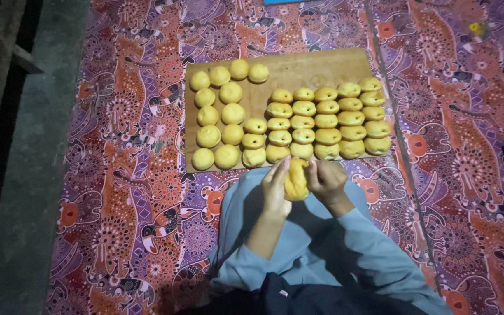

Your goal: The person sits on a patterned floor mat and repeatedly picks up small yellow dough balls from a wooden board. Using a thin metal tool, they poke a hole in each dough ball and place it back on the board in a separate column.

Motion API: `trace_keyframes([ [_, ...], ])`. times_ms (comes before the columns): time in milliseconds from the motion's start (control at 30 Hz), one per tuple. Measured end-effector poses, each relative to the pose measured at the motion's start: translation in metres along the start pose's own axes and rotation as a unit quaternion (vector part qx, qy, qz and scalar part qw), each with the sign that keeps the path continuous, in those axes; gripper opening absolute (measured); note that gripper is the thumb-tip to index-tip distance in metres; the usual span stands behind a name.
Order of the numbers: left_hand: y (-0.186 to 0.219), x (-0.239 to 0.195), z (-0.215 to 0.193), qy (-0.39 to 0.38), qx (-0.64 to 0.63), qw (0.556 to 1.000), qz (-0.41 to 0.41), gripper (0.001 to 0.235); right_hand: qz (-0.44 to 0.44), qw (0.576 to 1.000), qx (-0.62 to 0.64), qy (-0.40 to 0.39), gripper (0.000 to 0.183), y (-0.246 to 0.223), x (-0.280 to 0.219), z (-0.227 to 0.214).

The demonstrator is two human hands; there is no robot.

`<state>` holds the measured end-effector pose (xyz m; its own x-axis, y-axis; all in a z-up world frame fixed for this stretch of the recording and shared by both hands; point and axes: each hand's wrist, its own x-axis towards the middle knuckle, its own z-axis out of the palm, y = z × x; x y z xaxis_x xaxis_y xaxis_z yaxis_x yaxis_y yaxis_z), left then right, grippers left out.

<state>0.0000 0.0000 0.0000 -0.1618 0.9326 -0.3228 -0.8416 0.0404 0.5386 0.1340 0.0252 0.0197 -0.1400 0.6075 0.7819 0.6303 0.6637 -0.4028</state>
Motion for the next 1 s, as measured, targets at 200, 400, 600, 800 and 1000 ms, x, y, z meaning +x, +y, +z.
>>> trace_keyframes([
  [200,-0.006,0.032,-0.037,-0.09,0.05,0.991,-0.082,0.034,0.258,0.933,0.188,-0.167,0.032,0.015,-0.02,0.016],
  [400,-0.041,0.031,-0.053,-0.001,-0.056,0.998,-0.037,0.038,0.059,0.99,0.043,-0.12,0.022,0.023,-0.014,0.028],
  [600,-0.011,0.053,-0.056,-0.215,0.221,0.951,0.018,0.086,0.066,0.989,-0.023,-0.134,0.021,0.016,0.002,0.042],
  [800,0.05,0.099,-0.041,-0.33,0.676,0.657,0.047,0.1,0.126,0.978,-0.027,-0.166,0.027,0.02,0.028,0.032],
  [1000,0.106,0.273,-0.058,-0.381,0.753,0.533,0.057,0.084,0.27,0.96,-0.055,-0.046,0.023,0.048,0.048,-0.025],
])
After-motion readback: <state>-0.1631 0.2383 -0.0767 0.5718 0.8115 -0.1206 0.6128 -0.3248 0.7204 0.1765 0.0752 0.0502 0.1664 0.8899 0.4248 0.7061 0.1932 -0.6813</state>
